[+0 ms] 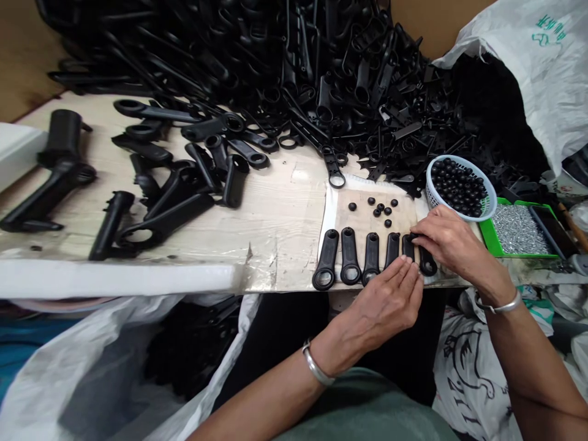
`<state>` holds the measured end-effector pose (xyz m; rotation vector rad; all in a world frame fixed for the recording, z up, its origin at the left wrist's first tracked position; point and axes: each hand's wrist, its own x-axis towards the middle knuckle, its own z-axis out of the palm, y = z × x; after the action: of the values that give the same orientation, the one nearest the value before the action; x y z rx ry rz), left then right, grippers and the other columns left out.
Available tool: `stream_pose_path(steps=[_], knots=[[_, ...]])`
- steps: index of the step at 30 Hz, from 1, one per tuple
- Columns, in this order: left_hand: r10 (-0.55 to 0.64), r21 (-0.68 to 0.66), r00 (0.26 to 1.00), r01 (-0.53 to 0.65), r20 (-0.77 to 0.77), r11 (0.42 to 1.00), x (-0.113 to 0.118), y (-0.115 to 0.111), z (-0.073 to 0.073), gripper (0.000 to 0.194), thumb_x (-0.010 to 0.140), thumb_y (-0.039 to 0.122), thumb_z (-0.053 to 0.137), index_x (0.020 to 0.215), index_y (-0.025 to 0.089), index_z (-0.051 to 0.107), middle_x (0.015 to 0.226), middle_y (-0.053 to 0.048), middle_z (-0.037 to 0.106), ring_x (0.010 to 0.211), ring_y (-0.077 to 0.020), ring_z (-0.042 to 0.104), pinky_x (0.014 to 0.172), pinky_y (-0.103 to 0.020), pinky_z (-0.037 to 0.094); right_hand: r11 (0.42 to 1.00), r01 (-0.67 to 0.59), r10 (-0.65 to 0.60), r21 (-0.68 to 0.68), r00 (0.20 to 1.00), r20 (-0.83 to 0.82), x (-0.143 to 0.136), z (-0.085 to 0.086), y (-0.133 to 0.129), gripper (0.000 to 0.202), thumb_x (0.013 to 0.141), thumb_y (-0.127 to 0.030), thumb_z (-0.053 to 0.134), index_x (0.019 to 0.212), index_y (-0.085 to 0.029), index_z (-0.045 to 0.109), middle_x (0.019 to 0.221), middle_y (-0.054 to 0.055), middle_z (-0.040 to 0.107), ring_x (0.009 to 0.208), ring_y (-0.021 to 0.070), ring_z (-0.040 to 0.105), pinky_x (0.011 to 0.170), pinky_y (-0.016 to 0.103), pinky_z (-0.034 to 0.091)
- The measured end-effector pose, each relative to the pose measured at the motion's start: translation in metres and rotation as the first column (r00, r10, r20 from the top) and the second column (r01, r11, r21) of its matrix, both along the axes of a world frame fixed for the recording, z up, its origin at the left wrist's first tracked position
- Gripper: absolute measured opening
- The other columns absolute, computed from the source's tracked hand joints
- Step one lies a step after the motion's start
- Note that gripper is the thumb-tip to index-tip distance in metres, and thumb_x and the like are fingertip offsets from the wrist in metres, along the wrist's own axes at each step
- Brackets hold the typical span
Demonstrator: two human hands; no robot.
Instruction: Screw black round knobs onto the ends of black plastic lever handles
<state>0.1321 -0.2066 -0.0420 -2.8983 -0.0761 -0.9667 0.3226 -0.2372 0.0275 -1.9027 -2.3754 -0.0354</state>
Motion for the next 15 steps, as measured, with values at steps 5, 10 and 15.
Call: stream_pose_path(steps=[5, 10, 15], knots=[[-0.004, -0.024, 0.997, 0.006, 0.082, 1.000, 0.0014, -0.0007, 0.0028, 0.026, 0.091, 0.004, 0.048, 0.111, 0.002, 0.063, 0.114, -0.018, 0.072, 0.110, -0.0253, 0.069, 0.106, -0.038, 0.049, 1.000, -0.006, 0.006, 0.002, 0.999, 0.033, 0.0037, -0.0018, 0.0020, 0.009, 0.092, -0.019, 0.059, 0.089, -0.017, 0.067, 0.083, 0.007, 0.067, 0.086, 0.0233, 0.053, 0.079, 0.038, 0.044], [-0.022, -0.015, 0.994, 0.024, 0.104, 1.000, 0.0018, -0.0057, 0.0000, 0.025, 0.089, 0.005, 0.050, 0.108, 0.001, 0.065, 0.110, -0.018, 0.073, 0.108, -0.0266, 0.070, 0.104, -0.040, 0.051, 1.000, -0.004, 0.004, -0.011, 1.000, 0.015, 0.0039, -0.0015, -0.0026, 0.009, 0.092, -0.020, 0.059, 0.090, -0.016, 0.066, 0.084, 0.007, 0.067, 0.087, 0.0229, 0.052, 0.079, 0.037, 0.044], [-0.010, -0.014, 0.999, 0.010, 0.042, 1.000, -0.0010, -0.0087, -0.0038, 0.028, 0.091, 0.005, 0.046, 0.110, 0.001, 0.065, 0.115, -0.018, 0.072, 0.111, -0.0259, 0.069, 0.106, -0.039, 0.050, 1.000, 0.014, -0.012, -0.026, 0.998, 0.057, -0.0032, 0.0023, -0.0063, 0.013, 0.094, -0.022, 0.055, 0.087, -0.016, 0.064, 0.083, 0.007, 0.064, 0.087, 0.0229, 0.050, 0.079, 0.037, 0.042]])
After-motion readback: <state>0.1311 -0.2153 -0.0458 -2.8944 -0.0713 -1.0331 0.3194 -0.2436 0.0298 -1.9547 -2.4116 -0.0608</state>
